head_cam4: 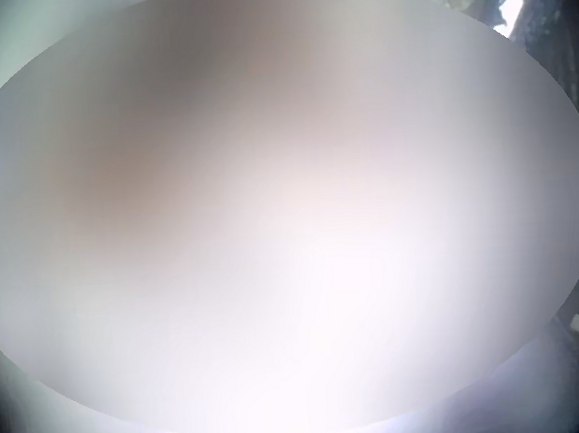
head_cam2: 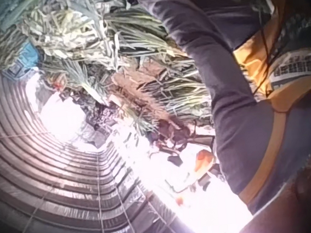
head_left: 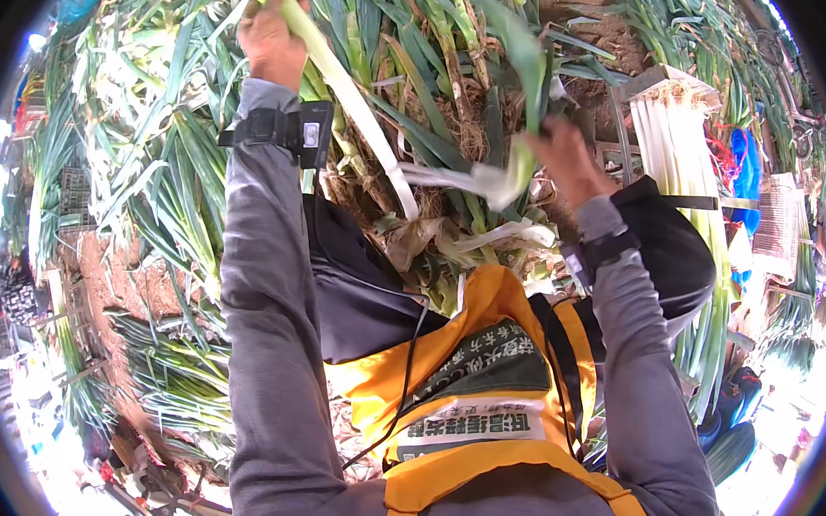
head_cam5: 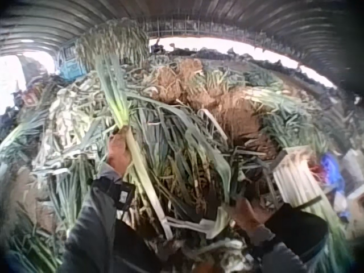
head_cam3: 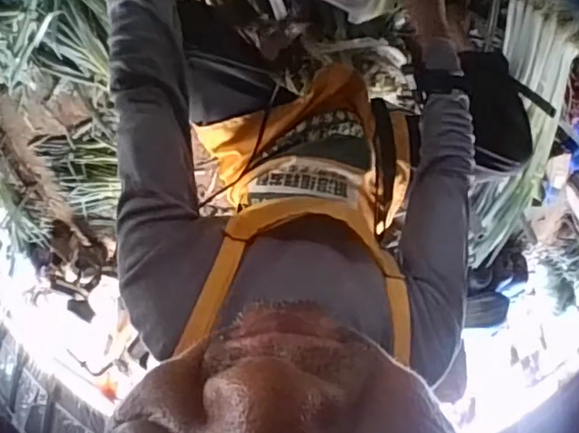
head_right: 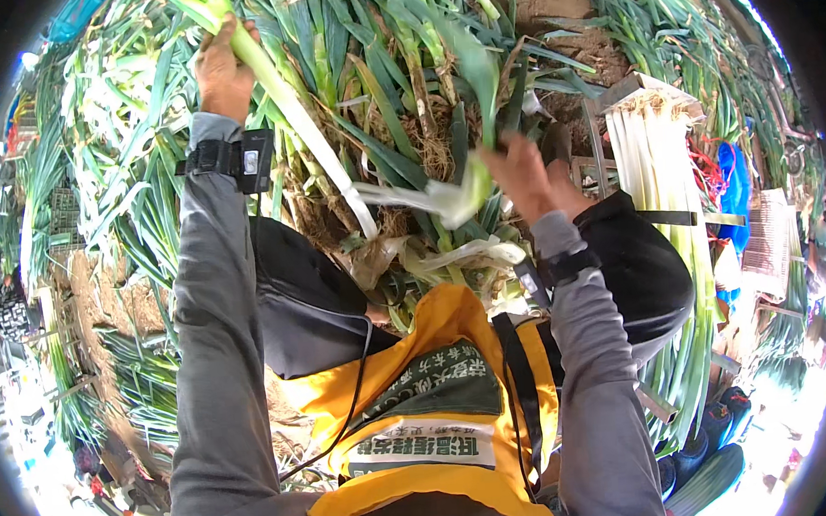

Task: Peeling, trimming, and sorting leeks for storage in a crate.

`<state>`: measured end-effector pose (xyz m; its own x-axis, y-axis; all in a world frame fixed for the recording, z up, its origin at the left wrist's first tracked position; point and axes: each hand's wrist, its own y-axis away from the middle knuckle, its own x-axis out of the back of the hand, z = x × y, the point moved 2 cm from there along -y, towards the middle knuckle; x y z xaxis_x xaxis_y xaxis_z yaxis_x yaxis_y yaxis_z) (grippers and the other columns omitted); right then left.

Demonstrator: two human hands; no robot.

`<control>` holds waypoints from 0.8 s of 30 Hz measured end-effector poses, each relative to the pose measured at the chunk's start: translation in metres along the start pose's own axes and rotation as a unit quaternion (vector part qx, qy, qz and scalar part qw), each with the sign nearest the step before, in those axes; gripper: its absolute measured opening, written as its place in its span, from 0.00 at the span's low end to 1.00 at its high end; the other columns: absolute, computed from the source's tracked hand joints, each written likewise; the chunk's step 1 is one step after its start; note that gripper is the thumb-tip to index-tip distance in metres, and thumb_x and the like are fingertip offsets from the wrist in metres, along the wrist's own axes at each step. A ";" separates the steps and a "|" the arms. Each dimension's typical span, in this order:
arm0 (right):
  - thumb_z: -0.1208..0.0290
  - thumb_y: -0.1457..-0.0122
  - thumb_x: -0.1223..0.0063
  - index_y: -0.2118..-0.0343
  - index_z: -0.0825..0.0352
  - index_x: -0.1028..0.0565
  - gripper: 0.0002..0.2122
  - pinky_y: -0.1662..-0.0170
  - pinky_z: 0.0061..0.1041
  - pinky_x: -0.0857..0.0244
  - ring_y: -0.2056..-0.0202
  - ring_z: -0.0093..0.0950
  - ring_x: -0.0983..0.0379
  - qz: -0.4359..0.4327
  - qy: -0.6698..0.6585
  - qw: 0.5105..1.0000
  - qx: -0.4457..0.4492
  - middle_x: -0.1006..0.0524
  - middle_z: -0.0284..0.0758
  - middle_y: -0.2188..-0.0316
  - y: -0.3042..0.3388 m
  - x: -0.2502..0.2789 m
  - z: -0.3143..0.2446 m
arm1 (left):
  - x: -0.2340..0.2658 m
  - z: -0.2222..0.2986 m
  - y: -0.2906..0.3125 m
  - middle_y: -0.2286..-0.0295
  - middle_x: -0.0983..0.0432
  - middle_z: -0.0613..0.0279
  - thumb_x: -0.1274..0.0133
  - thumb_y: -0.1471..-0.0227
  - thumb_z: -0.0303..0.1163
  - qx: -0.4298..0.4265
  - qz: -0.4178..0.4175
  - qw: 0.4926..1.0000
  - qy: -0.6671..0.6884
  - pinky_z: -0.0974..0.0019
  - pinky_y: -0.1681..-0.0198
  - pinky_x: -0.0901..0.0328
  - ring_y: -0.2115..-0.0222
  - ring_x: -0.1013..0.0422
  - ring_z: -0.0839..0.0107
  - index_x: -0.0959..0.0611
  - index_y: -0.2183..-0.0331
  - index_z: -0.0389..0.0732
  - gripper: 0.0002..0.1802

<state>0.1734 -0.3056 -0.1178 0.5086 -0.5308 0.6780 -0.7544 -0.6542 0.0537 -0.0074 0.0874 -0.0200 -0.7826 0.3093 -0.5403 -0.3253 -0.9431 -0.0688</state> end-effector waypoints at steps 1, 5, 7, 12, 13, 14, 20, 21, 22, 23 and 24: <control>0.55 0.48 0.41 0.59 0.74 0.26 0.24 0.59 0.40 0.31 0.61 0.47 0.24 -0.025 0.148 0.988 0.034 0.22 0.52 0.63 0.012 -0.017 0.063 | -0.014 -0.001 0.002 0.68 0.24 0.51 0.46 0.44 0.24 0.002 -0.032 0.999 0.033 0.60 0.65 0.27 0.70 0.25 0.60 0.26 0.62 0.34 0.08; 0.67 0.48 0.46 0.63 0.66 0.23 0.11 0.60 0.46 0.31 0.61 0.45 0.24 -0.291 0.350 0.891 0.003 0.22 0.47 0.64 0.088 -0.063 0.126 | 0.007 0.027 0.005 0.67 0.25 0.51 0.44 0.45 0.25 -0.017 -0.034 0.997 0.065 0.59 0.65 0.27 0.68 0.25 0.60 0.27 0.59 0.34 0.12; 0.69 0.48 0.48 0.64 0.65 0.22 0.10 0.62 0.46 0.31 0.62 0.45 0.23 -0.282 0.384 0.879 0.022 0.21 0.46 0.64 0.088 -0.066 0.142 | 0.009 0.039 0.007 0.66 0.26 0.51 0.43 0.46 0.25 -0.048 -0.032 0.995 0.086 0.58 0.63 0.25 0.66 0.25 0.59 0.28 0.59 0.35 0.13; 0.64 0.44 0.47 0.67 0.66 0.22 0.10 0.67 0.41 0.31 0.67 0.45 0.23 -0.202 0.373 0.895 0.141 0.22 0.44 0.68 0.063 -0.057 0.084 | 0.009 0.046 0.011 0.66 0.25 0.50 0.44 0.47 0.22 -0.090 -0.011 0.992 0.092 0.57 0.62 0.24 0.67 0.24 0.57 0.31 0.56 0.39 0.18; 0.61 0.42 0.46 0.68 0.67 0.22 0.12 0.67 0.40 0.31 0.68 0.44 0.23 -0.139 0.308 0.924 0.178 0.22 0.44 0.70 0.057 -0.054 0.035 | 0.007 0.046 0.018 0.67 0.25 0.50 0.44 0.48 0.22 -0.092 -0.003 0.991 0.098 0.56 0.63 0.24 0.68 0.24 0.57 0.31 0.55 0.40 0.19; 0.58 0.42 0.46 0.67 0.68 0.23 0.14 0.67 0.39 0.31 0.69 0.43 0.24 -0.122 0.156 0.962 0.189 0.22 0.44 0.70 0.045 -0.055 -0.002 | 0.004 0.044 0.019 0.67 0.25 0.50 0.44 0.48 0.22 -0.090 -0.006 0.991 0.101 0.56 0.63 0.24 0.68 0.24 0.57 0.31 0.55 0.40 0.19; 0.65 0.47 0.36 0.65 0.68 0.25 0.13 0.67 0.32 0.29 0.69 0.36 0.21 0.026 -0.117 0.943 0.310 0.22 0.40 0.68 0.007 -0.069 -0.161 | -0.009 0.026 0.018 0.72 0.26 0.52 0.45 0.48 0.22 -0.106 -0.025 0.990 0.089 0.60 0.74 0.30 0.75 0.27 0.61 0.31 0.57 0.44 0.18; 0.65 0.47 0.36 0.66 0.68 0.25 0.13 0.66 0.33 0.29 0.68 0.38 0.22 0.036 -0.101 0.941 0.322 0.22 0.40 0.68 0.002 -0.072 -0.167 | -0.020 0.023 0.023 0.73 0.27 0.53 0.45 0.47 0.21 -0.095 -0.027 0.990 0.099 0.61 0.76 0.32 0.77 0.29 0.63 0.32 0.57 0.45 0.18; 0.66 0.48 0.35 0.66 0.68 0.25 0.13 0.66 0.34 0.29 0.68 0.40 0.22 0.042 -0.089 0.935 0.340 0.22 0.40 0.68 -0.001 -0.075 -0.172 | -0.022 0.023 0.023 0.73 0.27 0.53 0.45 0.47 0.21 -0.095 -0.027 0.990 0.100 0.61 0.76 0.32 0.77 0.29 0.63 0.32 0.57 0.45 0.18; 0.66 0.48 0.35 0.66 0.68 0.25 0.13 0.66 0.34 0.29 0.68 0.40 0.22 0.042 -0.089 0.935 0.340 0.22 0.40 0.68 -0.003 -0.075 -0.173 | -0.024 0.022 0.023 0.73 0.28 0.53 0.45 0.48 0.21 -0.098 -0.041 0.989 0.106 0.61 0.76 0.32 0.77 0.30 0.63 0.33 0.57 0.45 0.18; 0.66 0.49 0.35 0.66 0.68 0.25 0.13 0.66 0.35 0.29 0.68 0.41 0.23 0.040 -0.085 0.941 0.325 0.23 0.41 0.68 -0.004 -0.075 -0.173 | -0.026 0.022 0.023 0.73 0.28 0.53 0.45 0.48 0.21 -0.100 -0.055 0.987 0.112 0.61 0.76 0.32 0.77 0.30 0.63 0.33 0.57 0.45 0.18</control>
<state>0.0666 -0.1697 -0.0418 0.5615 -0.6348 0.5308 -0.4081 -0.7704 -0.4898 -0.0066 0.0603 0.0109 -0.6044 0.3975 -0.6904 -0.2725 -0.9175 -0.2898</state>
